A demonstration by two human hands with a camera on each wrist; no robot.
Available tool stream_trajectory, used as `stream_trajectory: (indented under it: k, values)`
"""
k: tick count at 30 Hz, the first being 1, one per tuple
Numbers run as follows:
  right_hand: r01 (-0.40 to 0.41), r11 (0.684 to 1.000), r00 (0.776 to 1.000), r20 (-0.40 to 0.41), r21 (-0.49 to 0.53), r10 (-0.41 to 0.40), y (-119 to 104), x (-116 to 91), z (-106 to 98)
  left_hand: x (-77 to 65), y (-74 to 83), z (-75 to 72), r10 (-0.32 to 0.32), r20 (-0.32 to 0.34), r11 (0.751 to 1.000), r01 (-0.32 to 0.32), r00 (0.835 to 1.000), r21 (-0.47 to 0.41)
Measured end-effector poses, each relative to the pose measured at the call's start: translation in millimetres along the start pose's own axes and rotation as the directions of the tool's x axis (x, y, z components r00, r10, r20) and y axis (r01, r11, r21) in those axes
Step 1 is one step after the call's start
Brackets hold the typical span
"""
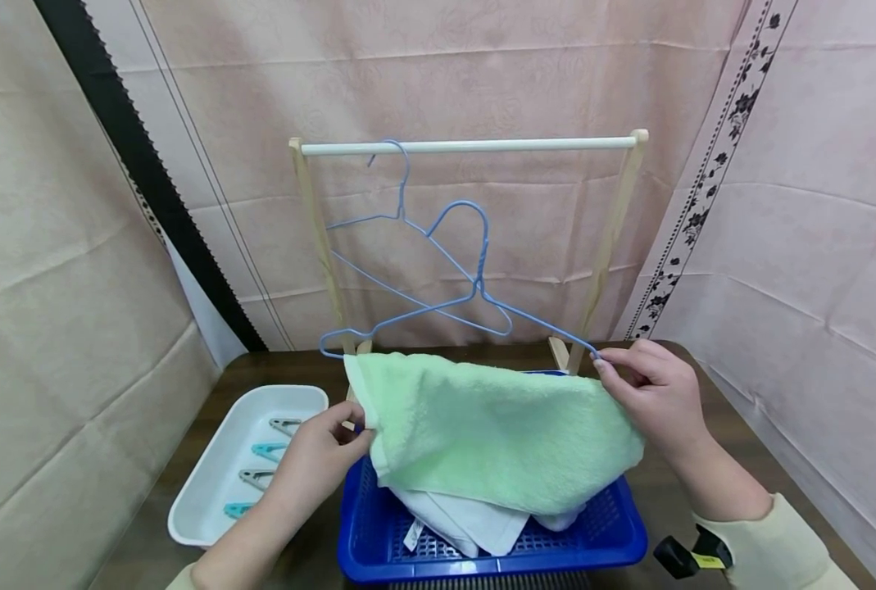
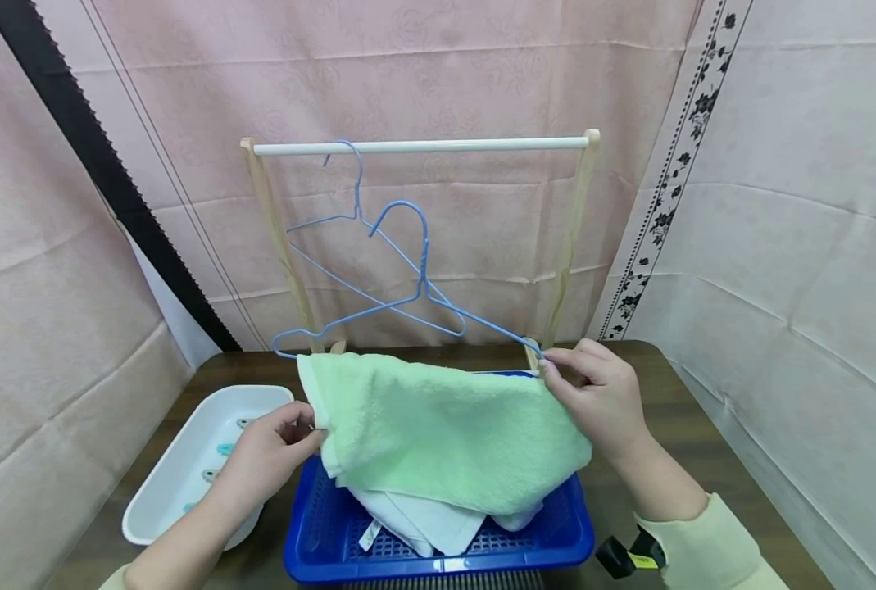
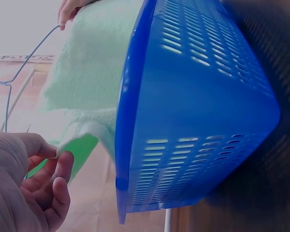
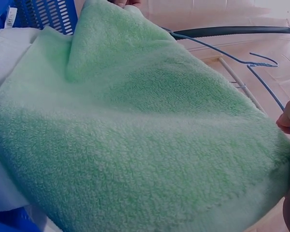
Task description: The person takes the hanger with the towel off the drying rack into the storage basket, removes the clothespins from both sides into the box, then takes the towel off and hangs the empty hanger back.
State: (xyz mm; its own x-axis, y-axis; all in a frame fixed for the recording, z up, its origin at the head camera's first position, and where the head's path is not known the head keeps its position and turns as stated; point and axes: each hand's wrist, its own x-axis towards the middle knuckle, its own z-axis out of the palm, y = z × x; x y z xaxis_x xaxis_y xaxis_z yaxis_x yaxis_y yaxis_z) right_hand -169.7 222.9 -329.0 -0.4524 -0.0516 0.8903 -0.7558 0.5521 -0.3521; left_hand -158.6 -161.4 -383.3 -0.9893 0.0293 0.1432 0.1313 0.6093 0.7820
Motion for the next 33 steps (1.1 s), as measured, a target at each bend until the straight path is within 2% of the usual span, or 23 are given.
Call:
stream_trajectory:
  k: [5,15,28,33]
  values:
    - [0.009,1.000,1.000,-0.004,0.005,-0.009,-3.9,1.6,0.8,-1.3,1.0,3.1,0.014,0.005,1.000,-0.014,1.000,0.024]
    - [-0.029,0.999,0.999,0.019,-0.032,0.030,24.0,-8.7,0.3,-3.2,-0.6,8.5,0.068,0.024,0.997,-0.068,0.997,0.033]
    - [-0.056,0.997,0.998,0.028,-0.043,0.058,23.1,-9.8,0.2,-6.7,-1.0,13.2,0.093,0.063,0.995,-0.095,0.994,0.033]
    - [-0.062,0.997,0.998,0.019,-0.050,0.063,14.1,-8.1,1.0,-7.0,-1.7,15.1,0.090,0.062,0.995,-0.093,0.994,0.047]
